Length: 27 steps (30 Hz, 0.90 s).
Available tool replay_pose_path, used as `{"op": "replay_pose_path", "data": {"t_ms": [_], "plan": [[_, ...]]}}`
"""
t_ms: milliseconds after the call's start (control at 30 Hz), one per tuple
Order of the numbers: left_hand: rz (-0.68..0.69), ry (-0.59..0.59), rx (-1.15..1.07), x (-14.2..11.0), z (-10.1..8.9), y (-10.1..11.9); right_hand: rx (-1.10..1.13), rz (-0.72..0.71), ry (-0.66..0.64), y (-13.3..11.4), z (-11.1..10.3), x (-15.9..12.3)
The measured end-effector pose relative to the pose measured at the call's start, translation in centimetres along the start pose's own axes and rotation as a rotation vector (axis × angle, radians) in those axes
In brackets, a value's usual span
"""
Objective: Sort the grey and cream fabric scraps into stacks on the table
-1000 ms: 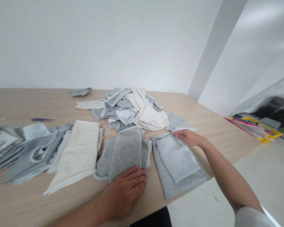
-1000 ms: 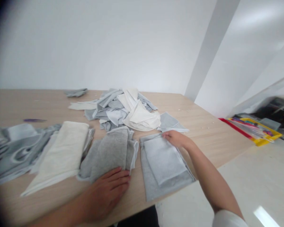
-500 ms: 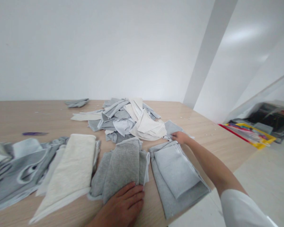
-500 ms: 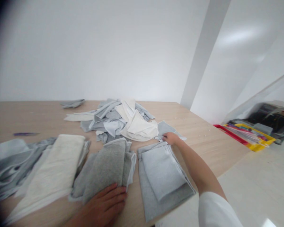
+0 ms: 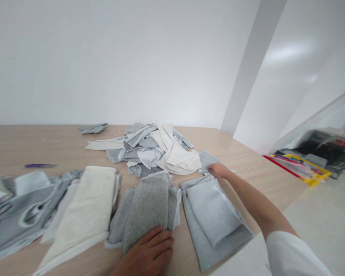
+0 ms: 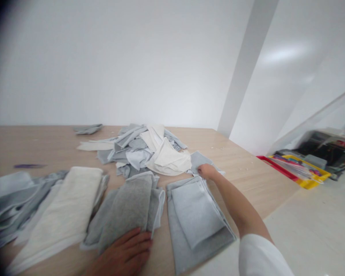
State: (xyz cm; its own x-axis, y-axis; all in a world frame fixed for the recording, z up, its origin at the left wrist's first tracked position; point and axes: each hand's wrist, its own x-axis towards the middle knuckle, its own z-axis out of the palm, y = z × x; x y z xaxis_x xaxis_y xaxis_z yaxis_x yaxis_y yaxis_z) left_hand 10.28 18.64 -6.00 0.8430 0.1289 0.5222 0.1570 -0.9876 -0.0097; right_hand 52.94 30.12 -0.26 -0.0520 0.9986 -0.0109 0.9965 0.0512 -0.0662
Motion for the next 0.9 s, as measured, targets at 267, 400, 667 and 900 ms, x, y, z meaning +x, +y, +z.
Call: {"op": "replay_pose_path", "data": {"t_ms": [267,400,667,900], "plan": [[0.026,-0.065,0.023,0.1,-0.7,0.0,0.012,-0.025,-0.074,-0.4,-0.5,-0.4],[0.014,-0.041,0.005,0.0,-0.3,0.0,-0.001,0.0,-0.08,-0.2,-0.4,-0.2],[0.023,0.009,-0.011,-0.4,0.6,-0.2,-0.047,0.109,0.009,-0.7,-0.6,-0.1],[0.032,-0.074,0.009,0.9,-1.9,0.2,-0.087,0.332,0.386,-0.7,-7.4,0.2]]}}
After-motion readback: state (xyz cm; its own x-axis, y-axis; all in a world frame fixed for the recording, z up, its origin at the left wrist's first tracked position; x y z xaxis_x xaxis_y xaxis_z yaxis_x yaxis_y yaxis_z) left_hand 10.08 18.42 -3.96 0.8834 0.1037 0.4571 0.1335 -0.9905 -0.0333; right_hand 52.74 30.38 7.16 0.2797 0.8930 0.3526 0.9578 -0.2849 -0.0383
